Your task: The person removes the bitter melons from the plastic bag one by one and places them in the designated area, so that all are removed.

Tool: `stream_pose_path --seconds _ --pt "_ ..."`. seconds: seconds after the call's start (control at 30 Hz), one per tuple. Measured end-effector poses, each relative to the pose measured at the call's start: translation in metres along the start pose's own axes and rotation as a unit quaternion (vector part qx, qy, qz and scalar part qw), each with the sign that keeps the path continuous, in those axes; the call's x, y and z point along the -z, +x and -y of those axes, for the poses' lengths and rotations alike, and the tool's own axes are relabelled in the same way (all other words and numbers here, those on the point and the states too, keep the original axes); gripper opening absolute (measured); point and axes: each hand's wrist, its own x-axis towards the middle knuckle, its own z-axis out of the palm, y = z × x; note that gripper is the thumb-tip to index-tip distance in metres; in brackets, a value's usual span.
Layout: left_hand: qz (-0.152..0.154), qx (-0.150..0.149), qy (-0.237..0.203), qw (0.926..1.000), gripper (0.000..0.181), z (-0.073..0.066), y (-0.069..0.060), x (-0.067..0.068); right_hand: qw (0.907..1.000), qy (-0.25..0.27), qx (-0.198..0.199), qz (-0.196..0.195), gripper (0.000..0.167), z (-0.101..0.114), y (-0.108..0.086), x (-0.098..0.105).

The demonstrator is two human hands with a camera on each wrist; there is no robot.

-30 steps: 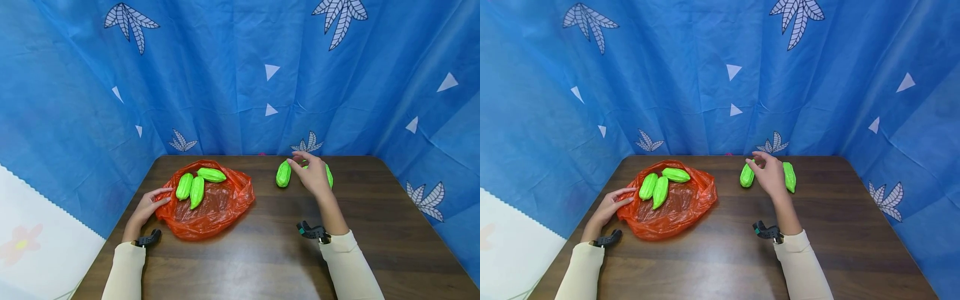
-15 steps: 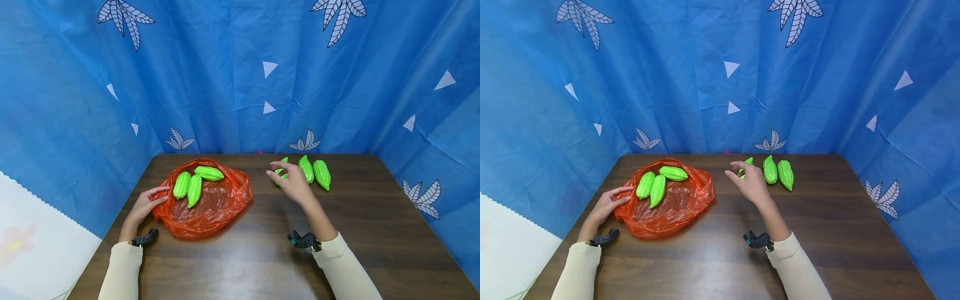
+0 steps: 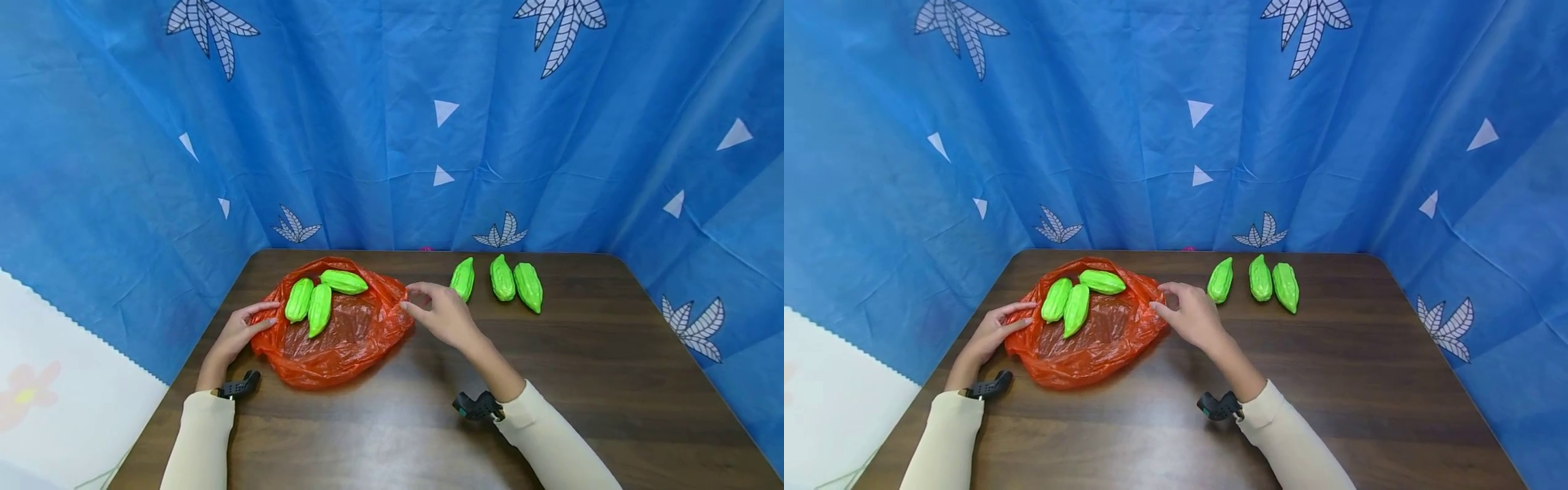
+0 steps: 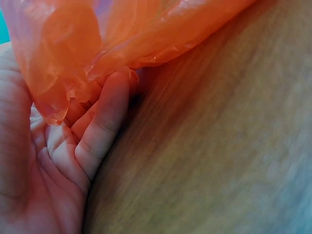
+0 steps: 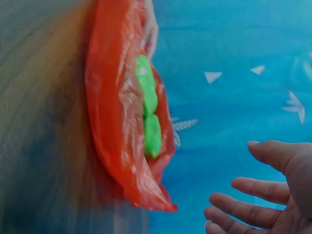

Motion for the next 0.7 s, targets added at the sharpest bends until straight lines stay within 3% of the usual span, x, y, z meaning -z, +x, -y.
stream_pose_path --seconds 0.43,0.7 --pt "0.011 -0.005 -0.019 0.9997 0.050 -0.003 0.002 -0.002 0.9992 -0.032 0.015 0.017 0.047 0.012 0.009 -0.038" --pt "0.019 0.004 -0.028 0.9994 0.049 -0.033 -0.012 -0.003 0.9998 -0.002 0.014 0.016 0.049 0.023 0.018 -0.065"
